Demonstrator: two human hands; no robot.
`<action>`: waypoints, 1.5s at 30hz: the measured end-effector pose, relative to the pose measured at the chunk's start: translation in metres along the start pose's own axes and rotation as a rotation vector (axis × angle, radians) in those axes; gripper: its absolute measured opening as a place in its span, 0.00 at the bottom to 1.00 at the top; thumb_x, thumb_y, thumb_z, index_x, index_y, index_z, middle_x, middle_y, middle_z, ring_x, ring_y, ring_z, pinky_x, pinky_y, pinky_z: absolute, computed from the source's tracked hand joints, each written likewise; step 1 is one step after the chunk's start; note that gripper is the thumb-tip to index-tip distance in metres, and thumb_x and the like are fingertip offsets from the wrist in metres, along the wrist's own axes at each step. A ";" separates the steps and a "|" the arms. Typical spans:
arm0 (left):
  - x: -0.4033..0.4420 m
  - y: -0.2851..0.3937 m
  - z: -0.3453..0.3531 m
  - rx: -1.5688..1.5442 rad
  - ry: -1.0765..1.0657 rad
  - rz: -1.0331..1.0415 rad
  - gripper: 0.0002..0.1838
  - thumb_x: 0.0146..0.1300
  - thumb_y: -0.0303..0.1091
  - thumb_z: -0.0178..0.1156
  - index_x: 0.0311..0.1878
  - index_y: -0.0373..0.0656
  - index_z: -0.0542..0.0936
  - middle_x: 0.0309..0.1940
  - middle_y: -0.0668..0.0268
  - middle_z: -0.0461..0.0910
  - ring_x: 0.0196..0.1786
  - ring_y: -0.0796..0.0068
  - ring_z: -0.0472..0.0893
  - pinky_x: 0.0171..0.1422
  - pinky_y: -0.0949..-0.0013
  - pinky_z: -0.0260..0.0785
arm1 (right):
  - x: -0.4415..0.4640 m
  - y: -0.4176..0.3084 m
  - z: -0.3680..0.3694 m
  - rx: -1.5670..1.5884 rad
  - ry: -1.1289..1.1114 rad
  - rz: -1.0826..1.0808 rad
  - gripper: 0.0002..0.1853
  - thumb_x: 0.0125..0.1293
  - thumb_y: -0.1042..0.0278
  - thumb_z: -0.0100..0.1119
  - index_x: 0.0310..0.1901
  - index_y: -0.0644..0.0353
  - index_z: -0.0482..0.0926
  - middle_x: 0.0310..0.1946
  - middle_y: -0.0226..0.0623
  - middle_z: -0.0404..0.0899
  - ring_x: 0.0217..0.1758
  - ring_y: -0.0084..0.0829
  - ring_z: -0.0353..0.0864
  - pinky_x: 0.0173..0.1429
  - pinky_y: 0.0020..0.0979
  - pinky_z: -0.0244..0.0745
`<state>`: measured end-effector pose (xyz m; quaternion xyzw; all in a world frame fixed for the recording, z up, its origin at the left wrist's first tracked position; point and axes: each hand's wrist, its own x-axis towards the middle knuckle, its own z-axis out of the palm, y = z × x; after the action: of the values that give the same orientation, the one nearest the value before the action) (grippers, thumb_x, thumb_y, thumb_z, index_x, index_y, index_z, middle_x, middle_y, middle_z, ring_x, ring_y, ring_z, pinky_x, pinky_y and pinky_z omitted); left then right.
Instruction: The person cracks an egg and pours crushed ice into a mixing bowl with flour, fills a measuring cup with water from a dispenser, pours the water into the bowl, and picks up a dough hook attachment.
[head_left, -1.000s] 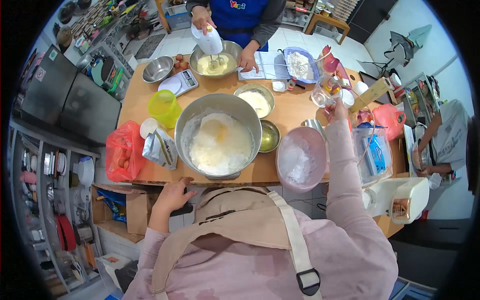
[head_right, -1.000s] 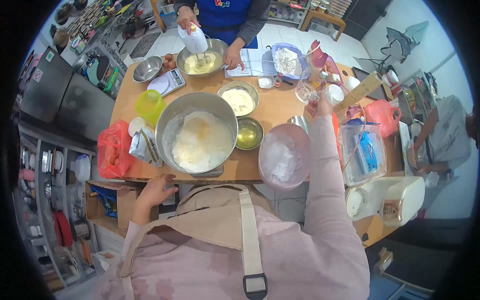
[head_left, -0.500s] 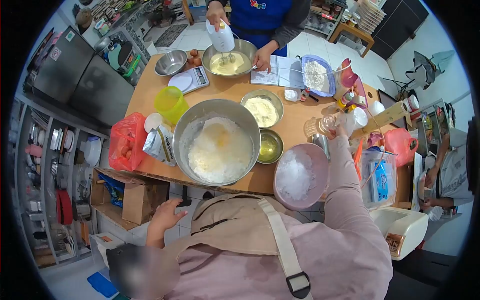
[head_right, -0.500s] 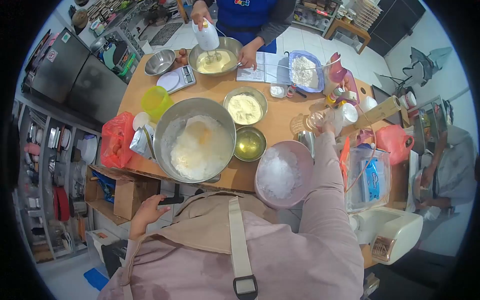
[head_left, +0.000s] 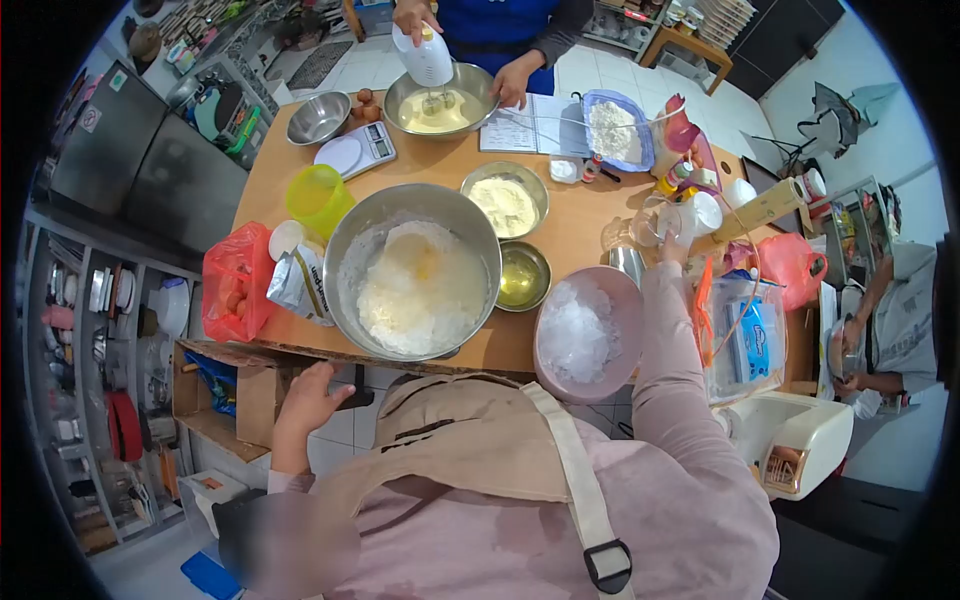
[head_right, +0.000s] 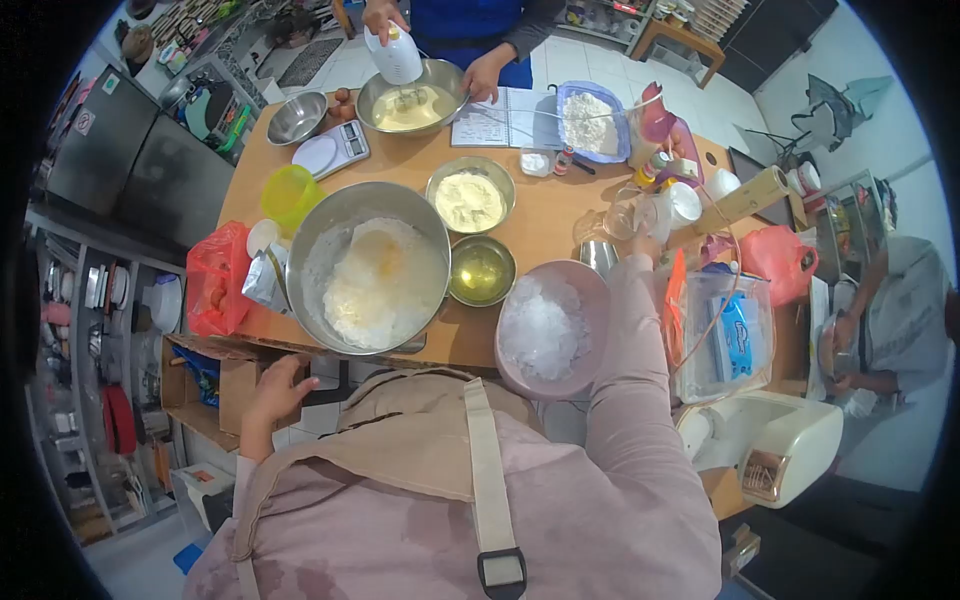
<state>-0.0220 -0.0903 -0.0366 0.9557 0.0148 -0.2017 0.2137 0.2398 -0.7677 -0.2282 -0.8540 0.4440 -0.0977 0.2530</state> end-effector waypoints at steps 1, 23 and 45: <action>0.002 -0.001 -0.005 -0.007 0.023 -0.003 0.24 0.56 0.45 0.62 0.52 0.42 0.75 0.49 0.56 0.77 0.54 0.55 0.75 0.56 0.56 0.65 | -0.022 -0.011 -0.009 0.057 0.083 -0.081 0.26 0.63 0.43 0.52 0.48 0.61 0.77 0.40 0.48 0.78 0.45 0.43 0.77 0.52 0.45 0.70; 0.103 -0.049 -0.030 -1.151 -0.078 0.112 0.13 0.67 0.45 0.54 0.34 0.45 0.72 0.62 0.64 0.67 0.53 0.76 0.72 0.50 0.69 0.70 | -0.373 -0.027 -0.145 0.581 0.226 -0.196 0.11 0.60 0.66 0.61 0.41 0.61 0.76 0.34 0.33 0.78 0.38 0.25 0.77 0.39 0.27 0.74; 0.103 -0.023 -0.034 -1.189 0.233 0.300 0.09 0.68 0.39 0.54 0.40 0.43 0.71 0.62 0.60 0.64 0.54 0.73 0.70 0.57 0.68 0.64 | -0.418 0.021 -0.077 1.280 -0.383 0.620 0.24 0.66 0.51 0.55 0.55 0.55 0.60 0.48 0.43 0.72 0.44 0.37 0.76 0.42 0.41 0.76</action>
<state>0.0825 -0.0614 -0.0577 0.6807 0.0133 -0.0211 0.7322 -0.0502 -0.4669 -0.1497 -0.3765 0.4690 -0.1107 0.7912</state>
